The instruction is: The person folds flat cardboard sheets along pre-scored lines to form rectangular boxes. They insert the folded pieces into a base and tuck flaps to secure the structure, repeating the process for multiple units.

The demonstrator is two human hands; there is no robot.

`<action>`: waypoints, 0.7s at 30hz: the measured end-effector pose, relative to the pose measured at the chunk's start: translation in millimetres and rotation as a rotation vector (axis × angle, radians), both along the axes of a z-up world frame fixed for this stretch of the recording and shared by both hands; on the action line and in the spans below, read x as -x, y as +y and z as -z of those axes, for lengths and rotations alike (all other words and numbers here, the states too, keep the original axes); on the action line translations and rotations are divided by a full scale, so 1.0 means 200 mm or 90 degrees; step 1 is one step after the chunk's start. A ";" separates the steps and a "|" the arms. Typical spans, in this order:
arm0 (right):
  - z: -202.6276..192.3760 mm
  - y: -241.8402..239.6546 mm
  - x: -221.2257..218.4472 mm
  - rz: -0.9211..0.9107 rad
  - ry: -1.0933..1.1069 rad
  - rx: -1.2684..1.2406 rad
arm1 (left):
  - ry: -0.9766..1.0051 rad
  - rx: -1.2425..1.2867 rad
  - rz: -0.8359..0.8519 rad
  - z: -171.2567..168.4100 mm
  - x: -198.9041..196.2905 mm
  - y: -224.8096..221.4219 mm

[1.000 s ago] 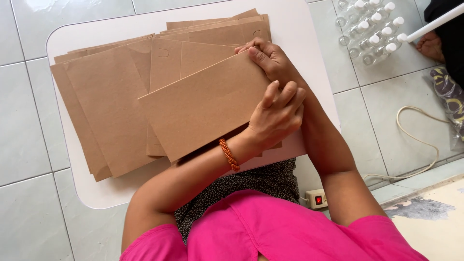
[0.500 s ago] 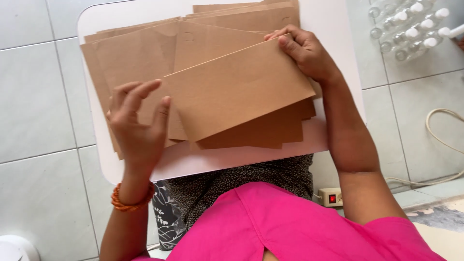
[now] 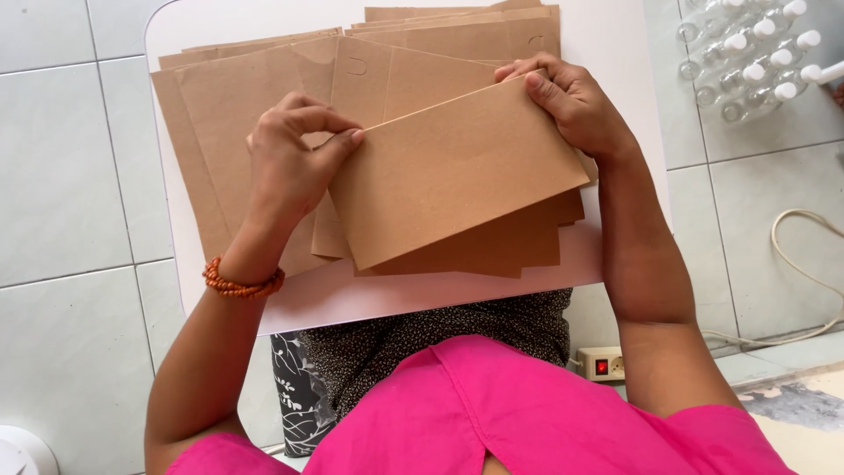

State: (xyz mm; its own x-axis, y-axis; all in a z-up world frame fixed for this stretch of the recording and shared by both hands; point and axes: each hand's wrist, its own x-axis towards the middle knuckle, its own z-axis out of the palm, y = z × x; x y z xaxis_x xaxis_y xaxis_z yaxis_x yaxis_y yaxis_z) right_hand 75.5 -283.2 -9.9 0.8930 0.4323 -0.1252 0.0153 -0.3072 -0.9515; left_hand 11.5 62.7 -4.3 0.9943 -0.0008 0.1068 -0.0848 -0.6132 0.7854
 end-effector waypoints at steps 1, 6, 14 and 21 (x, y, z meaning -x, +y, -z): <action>0.01 0.00 0.00 0.003 0.003 -0.001 | 0.003 -0.001 0.003 0.00 -0.02 -0.03; 0.01 0.00 -0.01 -0.007 -0.035 0.002 | -0.032 -0.144 0.061 -0.03 -0.15 -0.21; 0.06 0.00 -0.02 -0.007 -0.062 -0.016 | -0.104 -0.247 0.143 -0.01 -0.35 -0.53; 0.12 -0.01 -0.03 0.042 -0.055 0.001 | -0.075 -0.242 0.147 0.06 -0.54 -0.84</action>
State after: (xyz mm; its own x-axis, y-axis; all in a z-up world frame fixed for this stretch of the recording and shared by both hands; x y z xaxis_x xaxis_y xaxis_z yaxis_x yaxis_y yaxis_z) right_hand 81.4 -285.5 -33.2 0.9269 0.3723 -0.0469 0.0777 -0.3125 -0.9467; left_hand 118.5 -105.2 -15.5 0.9446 -0.2819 0.1683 -0.3283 -0.8108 0.4846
